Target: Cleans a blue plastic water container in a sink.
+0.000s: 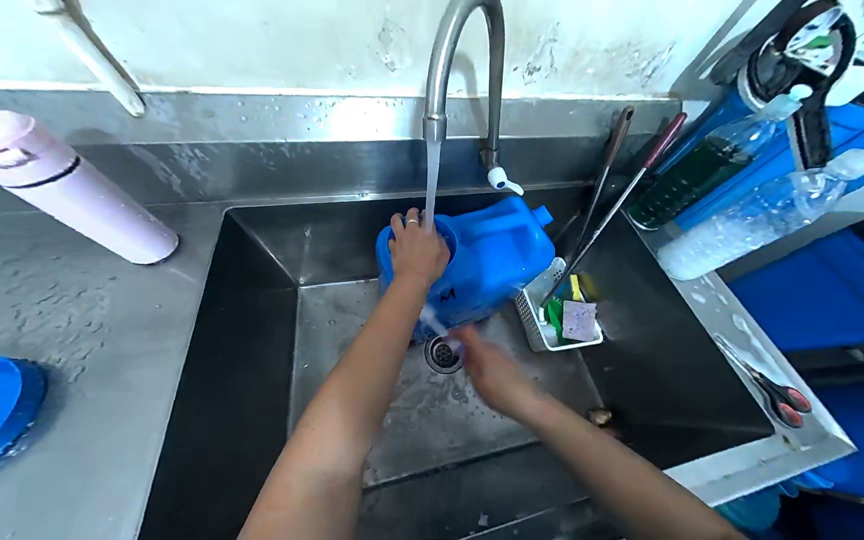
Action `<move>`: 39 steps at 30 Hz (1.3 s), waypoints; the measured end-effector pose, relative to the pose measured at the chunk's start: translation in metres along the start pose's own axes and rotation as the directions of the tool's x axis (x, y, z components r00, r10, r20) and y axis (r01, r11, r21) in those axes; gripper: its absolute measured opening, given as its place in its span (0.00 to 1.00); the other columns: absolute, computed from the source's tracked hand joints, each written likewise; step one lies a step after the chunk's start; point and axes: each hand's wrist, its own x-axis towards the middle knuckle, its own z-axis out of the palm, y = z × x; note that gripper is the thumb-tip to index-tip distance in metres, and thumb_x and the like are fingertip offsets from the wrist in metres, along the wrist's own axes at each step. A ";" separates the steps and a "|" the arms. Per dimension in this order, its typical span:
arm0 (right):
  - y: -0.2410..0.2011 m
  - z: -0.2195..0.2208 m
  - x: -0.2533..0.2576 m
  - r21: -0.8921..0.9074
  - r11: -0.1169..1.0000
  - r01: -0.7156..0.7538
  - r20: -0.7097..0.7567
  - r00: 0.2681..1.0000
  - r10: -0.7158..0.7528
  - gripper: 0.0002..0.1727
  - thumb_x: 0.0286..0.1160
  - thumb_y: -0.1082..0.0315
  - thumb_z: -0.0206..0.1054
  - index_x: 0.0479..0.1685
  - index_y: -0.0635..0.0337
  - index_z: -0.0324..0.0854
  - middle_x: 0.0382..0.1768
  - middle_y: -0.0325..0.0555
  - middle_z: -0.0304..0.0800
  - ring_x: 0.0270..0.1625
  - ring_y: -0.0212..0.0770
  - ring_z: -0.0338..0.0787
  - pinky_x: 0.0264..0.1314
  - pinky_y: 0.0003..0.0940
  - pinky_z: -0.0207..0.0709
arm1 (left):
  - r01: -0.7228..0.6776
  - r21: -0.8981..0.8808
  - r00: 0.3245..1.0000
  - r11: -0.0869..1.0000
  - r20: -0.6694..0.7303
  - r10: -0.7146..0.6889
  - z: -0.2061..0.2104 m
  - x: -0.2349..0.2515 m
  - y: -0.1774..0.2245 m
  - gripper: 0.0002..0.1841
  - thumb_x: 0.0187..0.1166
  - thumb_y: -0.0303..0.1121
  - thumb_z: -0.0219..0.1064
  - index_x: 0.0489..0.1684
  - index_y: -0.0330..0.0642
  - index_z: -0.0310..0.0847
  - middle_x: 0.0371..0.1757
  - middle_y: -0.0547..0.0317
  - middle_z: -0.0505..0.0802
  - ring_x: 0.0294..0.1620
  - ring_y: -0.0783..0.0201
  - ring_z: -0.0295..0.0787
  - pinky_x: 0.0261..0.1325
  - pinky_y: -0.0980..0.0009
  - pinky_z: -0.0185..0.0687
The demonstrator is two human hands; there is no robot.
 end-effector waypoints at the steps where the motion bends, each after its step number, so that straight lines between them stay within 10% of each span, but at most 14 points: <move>1: -0.012 0.003 0.004 -0.068 0.994 0.082 0.022 0.997 -0.080 0.23 0.91 0.73 0.46 0.80 0.69 0.69 0.54 0.70 0.89 0.57 0.65 0.91 0.63 0.61 0.80 | -0.018 -0.034 1.000 0.999 0.009 0.018 -0.003 0.002 -0.003 0.26 0.91 0.34 0.53 0.85 0.32 0.67 0.88 0.32 0.67 0.90 0.29 0.52 0.80 0.33 0.62; 6: 0.030 -0.061 0.049 -0.412 0.900 0.141 -0.177 0.957 -0.231 0.13 0.90 0.65 0.58 0.56 0.65 0.82 0.41 0.65 0.91 0.45 0.69 0.93 0.44 0.69 0.82 | -0.040 -0.192 0.998 0.981 0.037 0.048 -0.020 0.003 -0.013 0.21 0.92 0.32 0.51 0.75 0.28 0.77 0.80 0.31 0.78 0.86 0.32 0.63 0.86 0.40 0.54; 9: 0.066 -0.107 0.018 -0.410 0.902 -0.134 -0.269 0.963 0.021 0.13 0.90 0.66 0.58 0.59 0.64 0.82 0.44 0.71 0.91 0.51 0.76 0.90 0.50 0.76 0.77 | -0.022 -0.214 0.999 0.977 0.042 0.032 -0.025 0.004 -0.013 0.21 0.92 0.32 0.50 0.71 0.28 0.81 0.74 0.32 0.84 0.83 0.35 0.70 0.86 0.42 0.56; 16: -0.034 -0.091 0.059 -0.458 0.873 0.165 0.044 0.986 -0.163 0.15 0.92 0.66 0.55 0.64 0.61 0.82 0.54 0.65 0.91 0.62 0.68 0.88 0.61 0.68 0.77 | 0.030 -0.228 0.999 0.973 0.037 -0.022 -0.032 0.000 -0.012 0.19 0.92 0.31 0.50 0.62 0.23 0.82 0.63 0.24 0.87 0.72 0.30 0.79 0.75 0.35 0.66; 21: 0.120 -0.178 0.062 -0.103 0.995 0.016 -0.461 0.885 -0.062 0.14 0.89 0.71 0.53 0.56 0.74 0.80 0.41 0.68 0.89 0.45 0.64 0.91 0.52 0.66 0.80 | -0.012 -0.189 0.993 0.982 -0.117 -0.010 -0.008 0.000 -0.012 0.19 0.89 0.31 0.54 0.70 0.29 0.81 0.73 0.32 0.84 0.81 0.34 0.73 0.81 0.38 0.65; 23: 0.202 -0.167 0.059 0.041 0.994 -0.099 -0.418 0.902 0.107 0.14 0.92 0.70 0.49 0.56 0.71 0.77 0.33 0.55 0.83 0.31 0.45 0.83 0.38 0.43 0.78 | 0.011 -0.157 0.991 0.987 -0.126 -0.031 -0.001 -0.005 -0.010 0.20 0.89 0.31 0.54 0.72 0.32 0.81 0.75 0.35 0.83 0.80 0.37 0.74 0.80 0.40 0.67; 27: 0.270 -0.161 0.032 -0.005 0.901 -0.434 -0.171 0.888 0.427 0.24 0.91 0.66 0.56 0.78 0.74 0.70 0.73 0.77 0.77 0.76 0.71 0.78 0.80 0.66 0.66 | 0.042 -0.105 0.993 0.994 -0.105 -0.053 -0.001 -0.006 -0.003 0.21 0.89 0.31 0.55 0.75 0.31 0.78 0.81 0.38 0.79 0.85 0.39 0.70 0.83 0.42 0.66; 30: 0.239 -0.154 0.071 0.354 0.932 -0.084 -0.405 0.884 0.234 0.32 0.91 0.63 0.56 0.87 0.75 0.56 0.84 0.74 0.62 0.86 0.65 0.67 0.87 0.57 0.62 | 0.082 0.075 0.996 0.994 -0.036 -0.079 0.007 -0.008 0.012 0.26 0.92 0.35 0.52 0.84 0.29 0.65 0.90 0.37 0.66 0.93 0.36 0.54 0.87 0.40 0.57; 33: 0.146 -0.146 0.123 0.558 0.779 0.286 -0.585 0.801 0.126 0.29 0.94 0.61 0.45 0.87 0.70 0.60 0.84 0.63 0.68 0.84 0.48 0.72 0.85 0.43 0.66 | 0.030 0.019 0.996 0.999 -0.085 -0.029 0.013 -0.022 -0.009 0.27 0.91 0.33 0.52 0.88 0.33 0.62 0.93 0.41 0.63 0.95 0.37 0.48 0.89 0.38 0.51; 39: -0.016 -0.089 0.124 -0.183 0.827 0.532 -0.443 0.706 -0.552 0.18 0.80 0.77 0.58 0.64 0.75 0.83 0.64 0.71 0.86 0.74 0.66 0.80 0.80 0.54 0.69 | 0.054 -0.551 0.965 0.833 -0.185 -0.185 -0.047 -0.053 -0.171 0.25 0.91 0.30 0.47 0.84 0.27 0.66 0.89 0.39 0.68 0.92 0.49 0.59 0.92 0.52 0.51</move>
